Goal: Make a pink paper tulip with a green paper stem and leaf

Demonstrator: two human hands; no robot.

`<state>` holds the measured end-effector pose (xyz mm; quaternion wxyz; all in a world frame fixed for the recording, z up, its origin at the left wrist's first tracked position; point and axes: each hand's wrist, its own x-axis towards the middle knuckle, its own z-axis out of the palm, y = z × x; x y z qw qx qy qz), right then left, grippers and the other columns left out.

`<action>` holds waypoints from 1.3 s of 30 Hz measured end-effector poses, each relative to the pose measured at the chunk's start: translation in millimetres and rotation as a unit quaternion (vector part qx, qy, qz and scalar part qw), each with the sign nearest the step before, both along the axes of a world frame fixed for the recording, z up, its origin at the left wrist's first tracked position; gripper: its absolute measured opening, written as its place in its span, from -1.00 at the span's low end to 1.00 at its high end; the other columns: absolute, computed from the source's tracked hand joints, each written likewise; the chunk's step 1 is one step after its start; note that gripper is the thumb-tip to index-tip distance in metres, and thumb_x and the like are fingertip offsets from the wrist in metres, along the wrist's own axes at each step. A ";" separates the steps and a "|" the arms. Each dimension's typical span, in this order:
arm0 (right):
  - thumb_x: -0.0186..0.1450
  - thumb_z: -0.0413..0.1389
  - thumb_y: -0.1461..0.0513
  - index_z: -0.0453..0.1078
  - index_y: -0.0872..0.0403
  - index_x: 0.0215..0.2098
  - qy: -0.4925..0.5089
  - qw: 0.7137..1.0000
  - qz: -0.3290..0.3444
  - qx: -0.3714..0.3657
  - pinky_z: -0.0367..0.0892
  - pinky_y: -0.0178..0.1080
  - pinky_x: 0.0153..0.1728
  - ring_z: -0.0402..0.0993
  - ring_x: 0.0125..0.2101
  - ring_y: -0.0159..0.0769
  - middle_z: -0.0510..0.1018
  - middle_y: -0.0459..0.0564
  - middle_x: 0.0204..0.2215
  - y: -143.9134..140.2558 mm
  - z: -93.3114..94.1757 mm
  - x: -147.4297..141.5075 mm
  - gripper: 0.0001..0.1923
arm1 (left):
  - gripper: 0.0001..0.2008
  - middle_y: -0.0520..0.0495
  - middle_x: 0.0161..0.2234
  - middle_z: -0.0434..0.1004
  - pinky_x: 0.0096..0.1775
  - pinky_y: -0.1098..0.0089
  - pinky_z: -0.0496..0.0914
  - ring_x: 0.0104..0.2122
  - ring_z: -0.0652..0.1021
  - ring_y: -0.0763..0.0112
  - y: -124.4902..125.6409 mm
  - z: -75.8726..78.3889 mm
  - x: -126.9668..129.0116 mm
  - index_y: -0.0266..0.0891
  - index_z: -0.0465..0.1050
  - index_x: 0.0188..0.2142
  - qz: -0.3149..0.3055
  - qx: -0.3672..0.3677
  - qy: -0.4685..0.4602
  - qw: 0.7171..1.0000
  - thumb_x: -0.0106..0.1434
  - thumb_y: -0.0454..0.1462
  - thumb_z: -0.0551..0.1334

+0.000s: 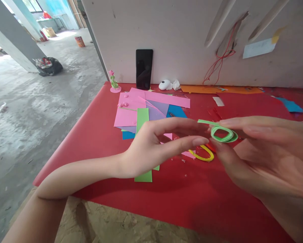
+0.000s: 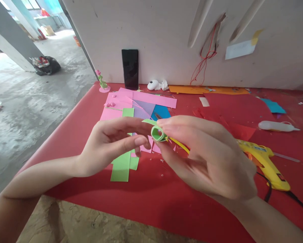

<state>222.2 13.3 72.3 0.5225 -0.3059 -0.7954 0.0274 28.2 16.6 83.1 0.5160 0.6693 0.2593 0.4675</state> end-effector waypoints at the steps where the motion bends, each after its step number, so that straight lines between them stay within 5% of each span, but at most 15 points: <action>1: -0.01 0.30 0.42 0.31 -0.24 0.10 -0.043 0.998 0.001 0.044 0.52 -0.20 -0.13 0.52 -0.16 -0.27 0.56 -0.18 -0.16 0.2 0.7 0.6 -0.23 | -0.90 -0.05 -0.27 0.63 -0.44 0.58 0.52 -0.40 0.62 0.50 -0.8 -1.3 1.8 -0.29 0.46 -0.29 -0.016 -0.049 -0.035 0.998 0.17 -0.33 0.28; 4: 0.02 0.29 0.41 0.22 -0.01 0.19 -0.092 0.984 0.011 0.150 0.52 -0.18 -0.17 0.50 -0.14 -0.22 0.57 -0.03 -0.20 2.3 1.8 -2.1 -0.22 | -0.87 -0.01 -0.32 0.63 -0.31 0.54 0.56 -0.36 0.63 0.48 -1.6 -6.3 5.5 -0.27 0.41 -0.31 -0.050 -0.137 -0.121 0.982 0.13 -0.37 0.31; 7: 0.01 0.30 0.42 0.21 0.06 0.18 -0.100 0.979 0.024 0.176 0.53 -0.21 -0.19 0.51 -0.18 -0.25 0.57 0.00 -0.25 3.6 1.4 -6.6 -0.22 | -0.88 0.04 -0.39 0.63 -0.25 0.50 0.56 -0.35 0.64 0.47 -1.0 -10.2 6.6 -0.27 0.39 -0.34 -0.069 -0.174 -0.164 0.969 0.13 -0.39 0.31; 12: 0.07 0.24 0.43 0.15 -0.07 0.23 -0.106 0.989 -0.005 0.105 0.53 -0.28 -0.12 0.49 -0.12 -0.30 0.55 -0.08 -0.17 -2.4 -2.3 -5.8 -0.20 | -0.89 0.06 -0.41 0.64 -0.25 0.48 0.57 -0.34 0.64 0.46 0.4 -10.8 5.3 -0.27 0.43 -0.40 -0.062 -0.163 -0.166 0.971 0.10 -0.36 0.35; 17: 0.32 0.01 0.26 0.10 -0.15 0.25 -0.105 0.994 0.028 0.031 0.50 -0.17 0.01 0.50 -0.07 -0.27 0.48 -0.14 0.00 -6.4 -6.4 -1.1 -0.45 | -0.91 0.12 -0.45 0.63 -0.25 0.50 0.57 -0.37 0.63 0.53 1.2 -10.7 4.7 -0.26 0.46 -0.45 -0.068 -0.157 -0.182 0.968 0.09 -0.41 0.35; 22: 0.25 0.10 0.36 0.17 -0.24 0.20 -0.095 0.995 0.003 0.010 0.44 -0.41 0.02 0.49 -0.09 -0.43 0.52 -0.20 -0.07 -2.4 -5.6 -6.2 -0.39 | -0.89 0.12 -0.46 0.61 -0.28 0.50 0.56 -0.39 0.62 0.53 4.3 -12.1 5.2 -0.25 0.47 -0.48 -0.054 -0.168 -0.177 0.968 0.05 -0.39 0.37; 29: 0.22 0.14 0.34 0.39 -0.13 0.01 -0.048 0.997 0.013 -0.067 0.49 -0.48 -0.18 0.52 -0.21 -0.47 0.57 -0.18 -0.20 -0.9 -3.3 -13.0 -0.59 | -0.88 0.10 -0.50 0.57 -0.33 0.59 0.51 -0.45 0.58 0.61 10.7 -14.8 6.1 -0.28 0.45 -0.51 -0.065 -0.181 -0.176 0.965 0.02 -0.42 0.38; 31: 0.22 0.13 0.36 0.33 -0.16 0.08 0.012 0.996 0.042 -0.080 0.50 -0.45 -0.17 0.52 -0.21 -0.47 0.57 -0.20 -0.20 -1.7 -3.3 -15.5 -0.51 | -0.88 0.10 -0.49 0.55 -0.35 0.61 0.49 -0.48 0.56 0.64 12.1 -16.8 7.3 -0.29 0.45 -0.46 -0.063 -0.181 -0.171 0.966 0.02 -0.41 0.37; 35: 0.17 0.14 0.46 0.27 -0.13 0.15 0.103 0.991 0.058 -0.061 0.53 -0.35 -0.17 0.54 -0.25 -0.42 0.59 -0.20 -0.26 -2.4 -1.2 -22.0 -0.37 | -0.87 0.05 -0.38 0.50 -0.38 0.60 0.46 -0.42 0.54 0.60 13.5 -20.4 7.4 -0.26 0.41 -0.36 -0.007 -0.116 -0.128 0.985 0.08 -0.38 0.33; 39: 0.08 0.18 0.51 0.39 -0.15 0.03 0.139 0.988 0.055 -0.050 0.56 -0.33 -0.31 0.54 -0.31 -0.41 0.59 -0.21 -0.33 -2.2 3.2 -25.4 -0.37 | -0.89 -0.05 -0.21 0.51 -0.16 0.45 0.50 -0.16 0.52 0.45 12.7 -20.1 3.4 -0.23 0.45 -0.27 0.022 0.031 -0.061 0.997 0.17 -0.35 0.26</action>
